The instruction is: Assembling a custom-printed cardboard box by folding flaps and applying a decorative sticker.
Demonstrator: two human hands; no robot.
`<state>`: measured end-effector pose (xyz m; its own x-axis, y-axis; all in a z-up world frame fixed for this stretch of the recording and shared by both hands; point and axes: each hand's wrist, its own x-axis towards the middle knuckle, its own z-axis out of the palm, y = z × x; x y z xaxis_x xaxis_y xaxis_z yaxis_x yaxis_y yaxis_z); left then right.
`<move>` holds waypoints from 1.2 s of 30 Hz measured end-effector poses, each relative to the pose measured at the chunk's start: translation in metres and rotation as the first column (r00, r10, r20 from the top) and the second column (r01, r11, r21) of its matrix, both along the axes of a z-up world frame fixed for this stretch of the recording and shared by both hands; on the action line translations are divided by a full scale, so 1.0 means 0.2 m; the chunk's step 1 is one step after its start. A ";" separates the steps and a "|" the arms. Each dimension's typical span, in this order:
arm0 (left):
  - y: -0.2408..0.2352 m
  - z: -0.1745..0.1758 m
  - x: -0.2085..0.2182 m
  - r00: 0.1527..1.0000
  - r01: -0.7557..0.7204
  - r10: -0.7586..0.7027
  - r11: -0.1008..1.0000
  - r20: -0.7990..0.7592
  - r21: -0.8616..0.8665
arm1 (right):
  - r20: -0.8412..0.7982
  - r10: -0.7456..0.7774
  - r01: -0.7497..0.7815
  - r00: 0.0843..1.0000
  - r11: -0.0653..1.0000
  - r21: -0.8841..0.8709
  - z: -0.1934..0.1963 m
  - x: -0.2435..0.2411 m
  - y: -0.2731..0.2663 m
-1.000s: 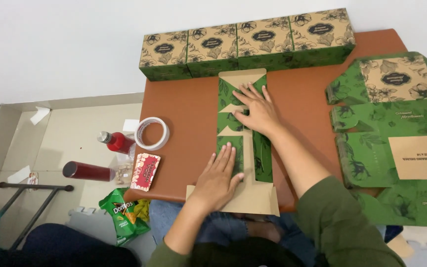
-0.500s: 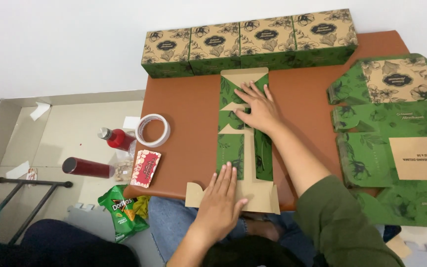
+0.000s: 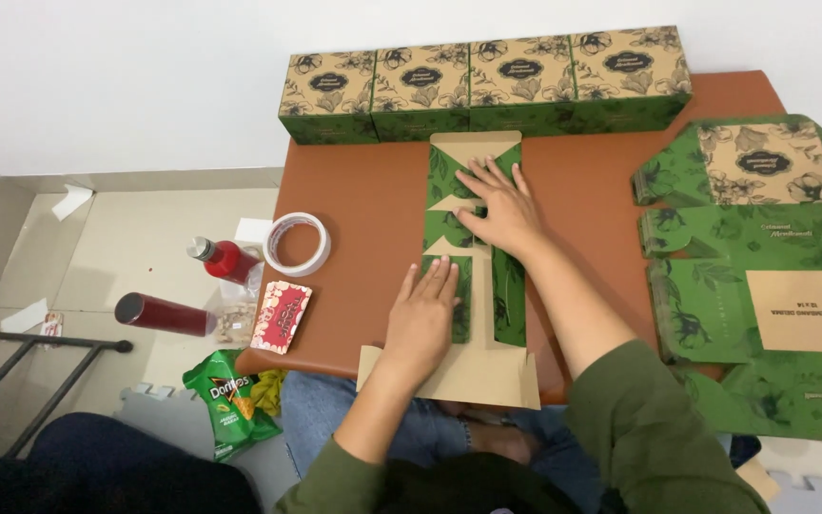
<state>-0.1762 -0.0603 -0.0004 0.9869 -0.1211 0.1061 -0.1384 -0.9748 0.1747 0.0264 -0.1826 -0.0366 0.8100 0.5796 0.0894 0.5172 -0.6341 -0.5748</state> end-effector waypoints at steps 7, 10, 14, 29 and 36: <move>0.01 0.22 -0.29 0.934 -0.232 0.262 0.962 0.244 -0.145 | -0.027 -0.011 0.012 1.000 1.000 0.016 -0.01 0.00 0.01; 0.05 0.25 -0.46 0.853 -0.361 0.434 0.892 0.292 -0.271 | 0.082 -0.028 0.025 0.996 0.999 0.040 0.00 -0.01 0.02; 0.06 0.09 -0.67 0.844 -0.468 0.529 0.807 0.091 -0.359 | 0.086 -0.027 0.023 0.996 0.999 0.048 0.00 0.00 0.02; -0.18 0.03 -0.63 0.984 -0.110 0.162 0.866 0.067 -0.488 | 0.107 -0.026 0.018 0.994 0.997 0.073 0.01 -0.02 0.02; -0.14 0.06 -0.57 0.995 -0.096 0.095 0.948 -0.018 -0.304 | 0.101 -0.015 0.012 0.995 0.999 0.040 0.03 -0.02 0.02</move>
<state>-0.2895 -0.0880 0.0119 0.9927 0.0108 0.1200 -0.0466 -0.8839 0.4654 0.0220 -0.1785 -0.0316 0.8034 0.5631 0.1937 0.5656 -0.6196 -0.5443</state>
